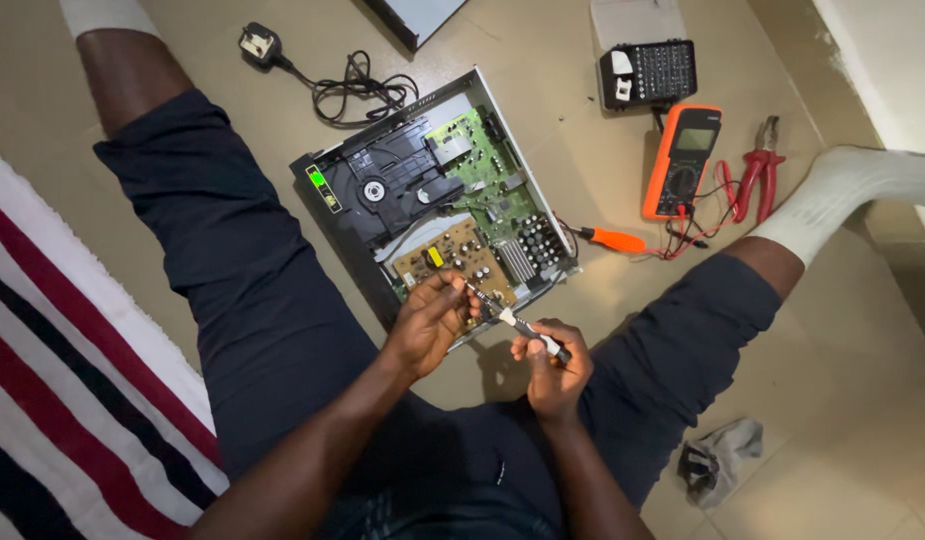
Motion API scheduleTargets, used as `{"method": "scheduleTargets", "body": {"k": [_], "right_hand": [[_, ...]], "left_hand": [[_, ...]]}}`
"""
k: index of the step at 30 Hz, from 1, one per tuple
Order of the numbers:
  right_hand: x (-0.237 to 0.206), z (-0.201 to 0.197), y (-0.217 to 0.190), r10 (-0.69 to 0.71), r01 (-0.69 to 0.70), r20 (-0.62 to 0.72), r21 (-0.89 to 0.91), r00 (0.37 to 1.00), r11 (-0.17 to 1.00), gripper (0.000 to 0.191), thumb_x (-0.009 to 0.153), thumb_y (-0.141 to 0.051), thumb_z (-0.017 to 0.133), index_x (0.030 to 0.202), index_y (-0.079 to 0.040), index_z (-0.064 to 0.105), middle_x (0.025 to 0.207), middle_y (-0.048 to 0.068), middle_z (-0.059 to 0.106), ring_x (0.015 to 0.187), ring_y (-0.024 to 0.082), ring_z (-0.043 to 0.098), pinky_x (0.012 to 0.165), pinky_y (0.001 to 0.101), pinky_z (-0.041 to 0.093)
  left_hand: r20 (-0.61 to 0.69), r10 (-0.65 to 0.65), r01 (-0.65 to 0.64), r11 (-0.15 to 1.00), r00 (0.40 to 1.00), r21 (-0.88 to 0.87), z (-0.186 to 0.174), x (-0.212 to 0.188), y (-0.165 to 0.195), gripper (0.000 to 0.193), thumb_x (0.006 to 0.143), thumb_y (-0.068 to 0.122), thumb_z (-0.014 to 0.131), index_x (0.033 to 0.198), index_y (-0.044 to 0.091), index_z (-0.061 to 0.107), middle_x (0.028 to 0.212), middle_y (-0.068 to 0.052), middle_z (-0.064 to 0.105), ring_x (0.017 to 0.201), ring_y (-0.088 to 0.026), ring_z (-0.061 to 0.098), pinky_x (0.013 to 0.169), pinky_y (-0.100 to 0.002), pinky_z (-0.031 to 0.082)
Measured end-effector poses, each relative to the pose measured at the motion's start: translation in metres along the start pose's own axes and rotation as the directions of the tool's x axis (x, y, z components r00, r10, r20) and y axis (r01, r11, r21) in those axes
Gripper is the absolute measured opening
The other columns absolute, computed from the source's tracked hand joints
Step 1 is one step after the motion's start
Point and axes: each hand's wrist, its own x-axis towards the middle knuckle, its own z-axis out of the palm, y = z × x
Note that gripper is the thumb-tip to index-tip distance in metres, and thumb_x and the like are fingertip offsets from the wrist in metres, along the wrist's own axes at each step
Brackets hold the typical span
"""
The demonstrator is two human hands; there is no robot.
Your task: The person sits on the floor servicing an opened DVD player. They use multimeter test probes on the circuit board, reposition the unit, and use a screwdriver to unscrew and adjust components on the power board while handling the power cord.
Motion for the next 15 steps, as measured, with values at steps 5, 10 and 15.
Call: {"method": "scheduleTargets", "body": {"k": [5,10,15], "right_hand": [[0.001,-0.003,-0.002,0.005,-0.005,0.025,0.021,1.000,1.000,0.019,0.105,-0.008,0.059,0.118,0.005,0.055,0.101,0.019,0.066,0.082,0.020,0.067,0.075,0.0346,0.058],[-0.001,-0.006,-0.001,0.027,-0.026,-0.012,0.068,1.000,0.997,0.018,0.105,-0.007,0.059,0.117,0.006,0.055,0.098,0.018,0.067,0.080,0.020,0.066,0.074,0.0352,0.058],[-0.001,-0.010,0.004,0.047,-0.046,-0.013,0.068,0.999,0.997,0.018,0.105,-0.006,0.059,0.117,0.006,0.056,0.095,0.019,0.068,0.078,0.021,0.066,0.073,0.0361,0.058]], "left_hand": [[0.003,-0.018,0.018,1.000,1.000,0.012,0.000,0.002,0.000,0.007,0.106,0.010,0.060,0.110,0.004,0.060,0.099,-0.006,0.065,0.093,-0.020,0.066,0.087,-0.035,0.054],[0.022,-0.019,0.018,0.999,1.000,0.037,0.003,0.001,-0.001,0.009,0.104,0.011,0.060,0.111,0.004,0.061,0.098,-0.009,0.067,0.092,-0.020,0.067,0.088,-0.034,0.055],[0.026,-0.035,0.034,0.998,0.999,0.061,0.002,0.002,0.000,0.010,0.104,0.011,0.061,0.112,0.005,0.061,0.099,-0.009,0.069,0.092,-0.019,0.067,0.088,-0.033,0.055]]}}
